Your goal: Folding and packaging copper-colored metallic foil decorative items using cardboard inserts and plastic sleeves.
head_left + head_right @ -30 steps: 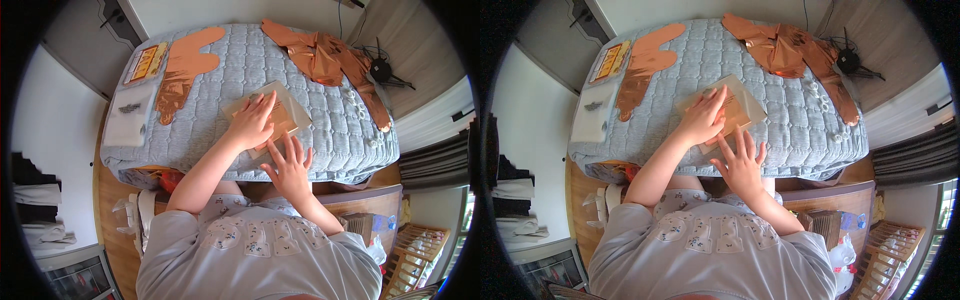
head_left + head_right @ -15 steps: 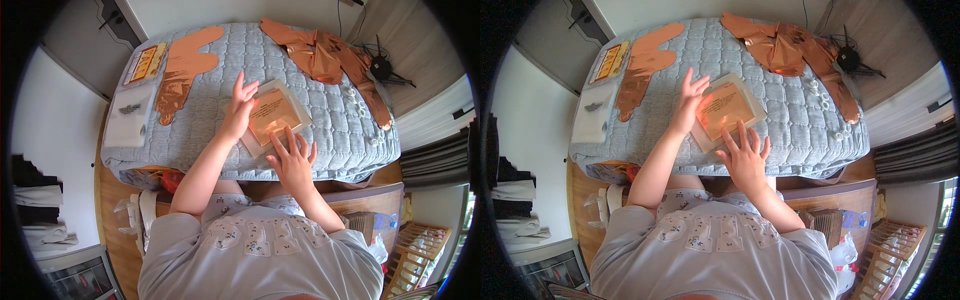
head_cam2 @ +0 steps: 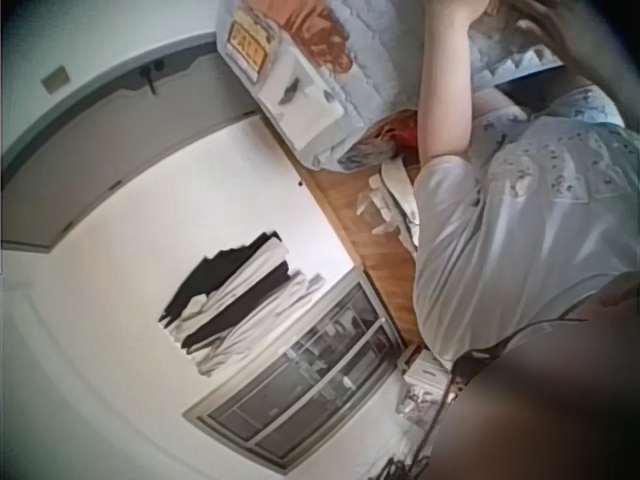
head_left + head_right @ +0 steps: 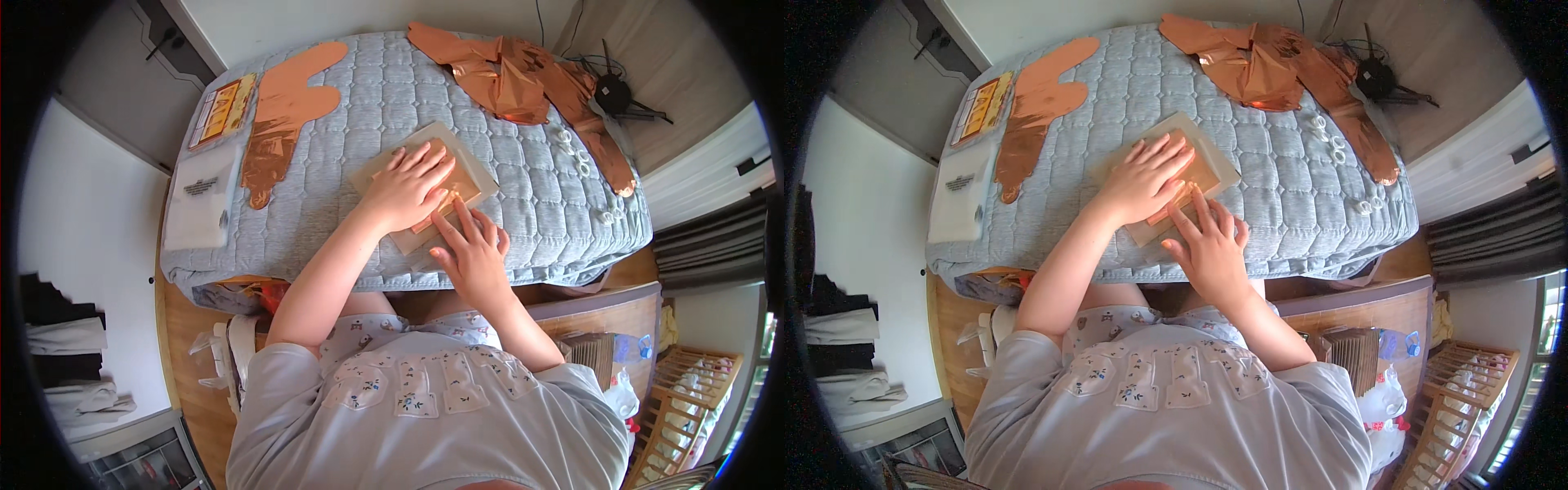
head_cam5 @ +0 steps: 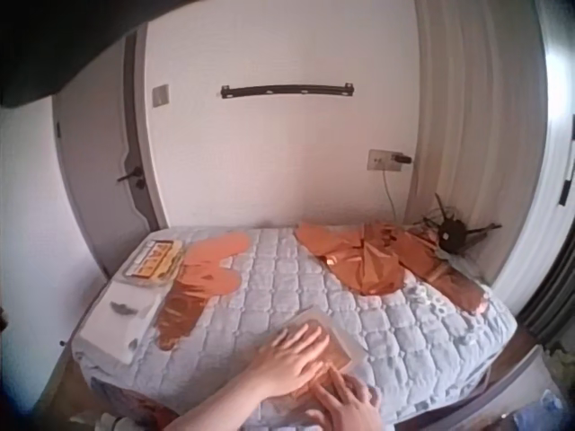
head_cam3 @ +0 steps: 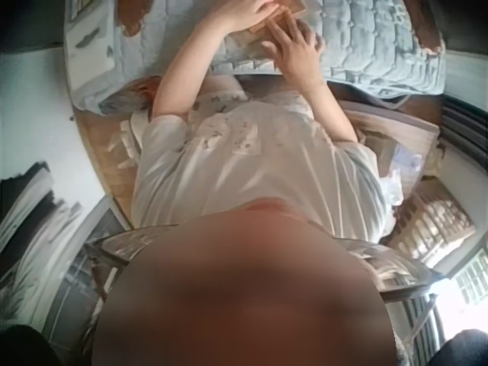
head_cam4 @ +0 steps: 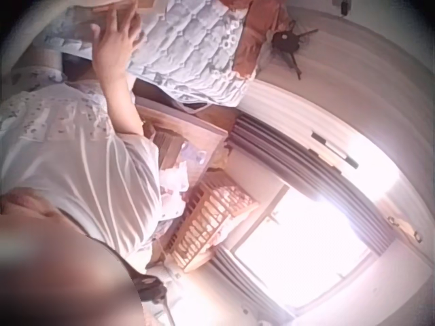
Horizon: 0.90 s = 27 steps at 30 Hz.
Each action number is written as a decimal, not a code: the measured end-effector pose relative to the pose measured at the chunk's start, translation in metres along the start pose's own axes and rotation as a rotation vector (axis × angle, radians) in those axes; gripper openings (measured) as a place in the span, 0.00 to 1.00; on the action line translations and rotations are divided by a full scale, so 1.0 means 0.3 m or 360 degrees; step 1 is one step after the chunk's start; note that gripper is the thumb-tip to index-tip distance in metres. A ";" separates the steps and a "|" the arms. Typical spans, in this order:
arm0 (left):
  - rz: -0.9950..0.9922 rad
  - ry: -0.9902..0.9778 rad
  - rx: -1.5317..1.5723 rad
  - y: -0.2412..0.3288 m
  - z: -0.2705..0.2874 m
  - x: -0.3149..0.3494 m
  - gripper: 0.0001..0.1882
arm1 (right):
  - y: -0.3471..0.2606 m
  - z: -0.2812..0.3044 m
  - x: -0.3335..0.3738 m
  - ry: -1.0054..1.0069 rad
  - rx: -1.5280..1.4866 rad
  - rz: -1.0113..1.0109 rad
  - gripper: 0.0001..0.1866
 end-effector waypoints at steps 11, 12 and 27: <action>-0.0055 -0.0068 -0.0007 0.007 -0.011 -0.003 0.36 | 0.087 0.099 -0.055 0.0007 -0.0187 0.0654 0.08; -0.0058 -0.0052 -0.0003 0.006 -0.009 -0.001 0.38 | 0.093 0.107 -0.059 0.0009 -0.0190 0.0656 0.08; -0.0098 0.0028 -0.0026 0.026 0.013 -0.002 0.48 | 0.094 0.124 -0.053 -0.0163 -0.0425 0.0814 0.06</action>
Point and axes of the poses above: each hand's wrist, its own x-axis away from the middle knuckle, its own z-axis out of the back of the hand, y = z × x, the point moved 9 cm from there along -x, towards the middle knuckle, and after that the axes turned 10 degrees about -y, right-handed, at the moved point
